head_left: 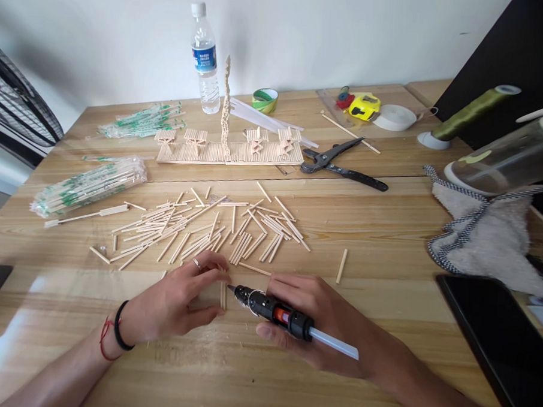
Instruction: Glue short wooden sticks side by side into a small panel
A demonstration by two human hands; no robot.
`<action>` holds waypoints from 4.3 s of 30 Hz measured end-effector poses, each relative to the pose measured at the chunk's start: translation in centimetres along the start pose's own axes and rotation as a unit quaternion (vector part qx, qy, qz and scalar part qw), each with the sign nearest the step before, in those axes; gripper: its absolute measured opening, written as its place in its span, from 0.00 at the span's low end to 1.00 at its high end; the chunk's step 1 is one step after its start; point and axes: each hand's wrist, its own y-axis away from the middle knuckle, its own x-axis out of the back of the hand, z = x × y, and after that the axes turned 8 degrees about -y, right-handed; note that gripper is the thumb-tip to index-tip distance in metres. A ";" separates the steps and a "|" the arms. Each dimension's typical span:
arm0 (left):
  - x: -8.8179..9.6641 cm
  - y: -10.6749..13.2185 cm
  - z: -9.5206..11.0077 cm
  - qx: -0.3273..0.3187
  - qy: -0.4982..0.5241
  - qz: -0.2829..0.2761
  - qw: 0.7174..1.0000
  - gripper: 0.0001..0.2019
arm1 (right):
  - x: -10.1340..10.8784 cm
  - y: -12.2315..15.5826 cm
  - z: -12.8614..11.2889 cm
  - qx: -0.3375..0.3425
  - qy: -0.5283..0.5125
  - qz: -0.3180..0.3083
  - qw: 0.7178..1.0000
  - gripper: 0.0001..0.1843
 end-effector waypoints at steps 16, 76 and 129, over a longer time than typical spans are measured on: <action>0.1 -0.1 0.0 0.001 -0.004 0.002 1.000 0.20 | -0.1 0.0 -0.1 0.007 0.011 0.004 1.000 0.19; 0.6 0.4 -0.9 0.043 0.037 -0.010 0.998 0.32 | -1.3 0.5 -0.4 0.012 -0.020 -0.039 0.999 0.27; 0.3 -0.1 -0.7 0.022 0.050 -0.003 0.999 0.23 | -1.1 0.7 -0.6 0.016 0.050 -0.062 0.997 0.22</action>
